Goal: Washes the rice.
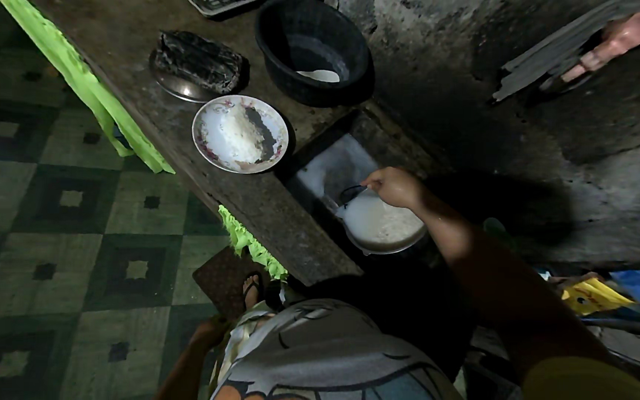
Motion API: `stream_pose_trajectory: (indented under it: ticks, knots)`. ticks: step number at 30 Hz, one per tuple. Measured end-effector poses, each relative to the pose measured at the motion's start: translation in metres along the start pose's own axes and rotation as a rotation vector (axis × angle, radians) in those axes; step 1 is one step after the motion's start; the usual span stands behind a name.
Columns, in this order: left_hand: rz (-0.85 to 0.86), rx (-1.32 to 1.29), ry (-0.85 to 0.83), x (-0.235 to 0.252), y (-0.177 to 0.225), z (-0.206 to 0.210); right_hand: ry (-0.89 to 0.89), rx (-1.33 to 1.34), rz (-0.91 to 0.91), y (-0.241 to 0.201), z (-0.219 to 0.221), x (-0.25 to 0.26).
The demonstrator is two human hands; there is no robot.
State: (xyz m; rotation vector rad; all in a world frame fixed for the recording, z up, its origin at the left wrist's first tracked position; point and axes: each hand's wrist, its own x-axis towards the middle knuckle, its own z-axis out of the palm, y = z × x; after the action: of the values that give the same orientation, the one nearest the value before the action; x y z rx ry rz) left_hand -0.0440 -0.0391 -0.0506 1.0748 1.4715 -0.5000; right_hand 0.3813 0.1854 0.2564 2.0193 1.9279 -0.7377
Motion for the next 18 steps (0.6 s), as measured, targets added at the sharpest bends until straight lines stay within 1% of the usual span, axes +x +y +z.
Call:
stream_pose_trajectory:
  ticks: [12,18]
  knots:
    - [-0.017,0.000,-0.007,0.0001,-0.0008,0.0017,-0.015,-0.027,0.001,-0.0016,-0.0007,0.0051]
    - [-0.017,0.003,0.003,-0.0031,0.0057,-0.0014,-0.020,-0.019,0.002,-0.0018,0.0001,0.0074]
